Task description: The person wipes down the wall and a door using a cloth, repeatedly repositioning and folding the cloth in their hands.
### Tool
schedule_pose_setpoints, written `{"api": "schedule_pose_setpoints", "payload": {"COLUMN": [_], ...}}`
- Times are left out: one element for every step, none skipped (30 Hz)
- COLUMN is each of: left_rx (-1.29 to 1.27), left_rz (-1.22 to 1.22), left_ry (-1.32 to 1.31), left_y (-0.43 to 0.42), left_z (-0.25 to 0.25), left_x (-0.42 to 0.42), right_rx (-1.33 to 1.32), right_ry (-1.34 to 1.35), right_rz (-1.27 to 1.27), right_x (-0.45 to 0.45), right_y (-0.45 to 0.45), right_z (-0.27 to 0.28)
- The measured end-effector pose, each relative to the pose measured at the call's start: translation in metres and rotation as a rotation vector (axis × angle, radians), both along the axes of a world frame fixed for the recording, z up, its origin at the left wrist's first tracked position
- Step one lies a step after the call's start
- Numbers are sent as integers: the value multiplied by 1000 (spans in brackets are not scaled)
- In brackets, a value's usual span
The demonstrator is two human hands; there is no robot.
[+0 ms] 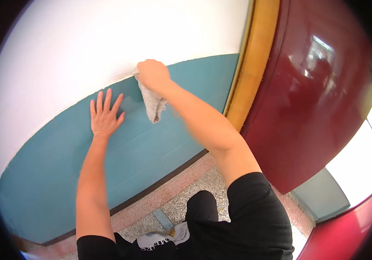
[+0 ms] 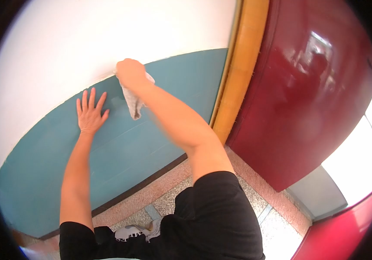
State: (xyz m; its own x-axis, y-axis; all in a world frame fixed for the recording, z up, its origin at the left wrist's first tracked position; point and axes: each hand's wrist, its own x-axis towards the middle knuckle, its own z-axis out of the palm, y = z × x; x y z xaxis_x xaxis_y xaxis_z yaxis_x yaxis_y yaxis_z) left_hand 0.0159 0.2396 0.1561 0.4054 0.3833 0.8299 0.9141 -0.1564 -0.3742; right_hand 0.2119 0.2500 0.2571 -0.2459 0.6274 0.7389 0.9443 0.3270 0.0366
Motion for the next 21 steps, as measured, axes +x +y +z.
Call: {"api": "schedule_pose_setpoints", "payload": {"left_rx": [1, 23, 41, 39, -20, -31, -41, -37, -34, 32, 33, 21, 12, 34, 30, -83, -197, -145, -150, -220, -288], "left_rz": [24, -7, -42, -8, 10, 36, 63, 39, 16, 0, 12, 32, 49, 72, 75, 115, 154, 61, 67, -48, -164], "left_ry": [-12, -7, 2, 9, -6, 12, 30, 18, 7, 3, -3, 11, 26, 35, 32, 37, 45, 30, 28, -12, -51], "left_y": [0, 2, 3, 5, 8, 7, 6, 7, 8, 11, 12, 12, 11, 10, 7, 1, -2, -7, -15, -22, -31], "left_z": [0, 0, -1, -3, -5, -5, -5, -5, -6, -7, -8, -8, -7, -5, -3, 0, 2, 7, 8, 10, 15], "left_x": [-2, -3, -3, -3, -4, -5, -6, -6, -6, -6, -7, -8, -8, -8, -6, -5, -6, -6, -8, -8, -6], "right_rx": [-30, -66, -75, -209, -347, -357, -424, -492, -503, -558, -614, -609, -616, -662, -709, -735, -741, -768, -798, -809, -809], "right_ry": [193, 381, 368, 598, 832, 831, 940, 1049, 1049, 1085, 1118, 1119, 1112, 1189, 1271, 1286, 1292, 1305, 1314, 1312, 1296], "right_rz": [298, 597, 617, 718, 806, 813, 915, 1017, 1026, 1062, 1098, 1127, 1133, 1189, 1240, 1275, 1273, 1296, 1319, 1321, 1299], "right_x": [9, 15, 17, 20, 21, 20, 19, 17, 15, 13, 11, 9, 8, 7, 6, 7, 6, 5, 5, 5, 5], "right_y": [-6, -10, -12, -15, -17, -21, -25, -29, -36, -43, -48, -51, -55, -60, -65, -63, -65, -69, -73, -79, -87], "right_z": [1, 2, 1, -4, -8, -11, -14, -15, -16, -16, -16, -19, -20, -22, -24, -29, -34, -38, -40, -42, -46]}}
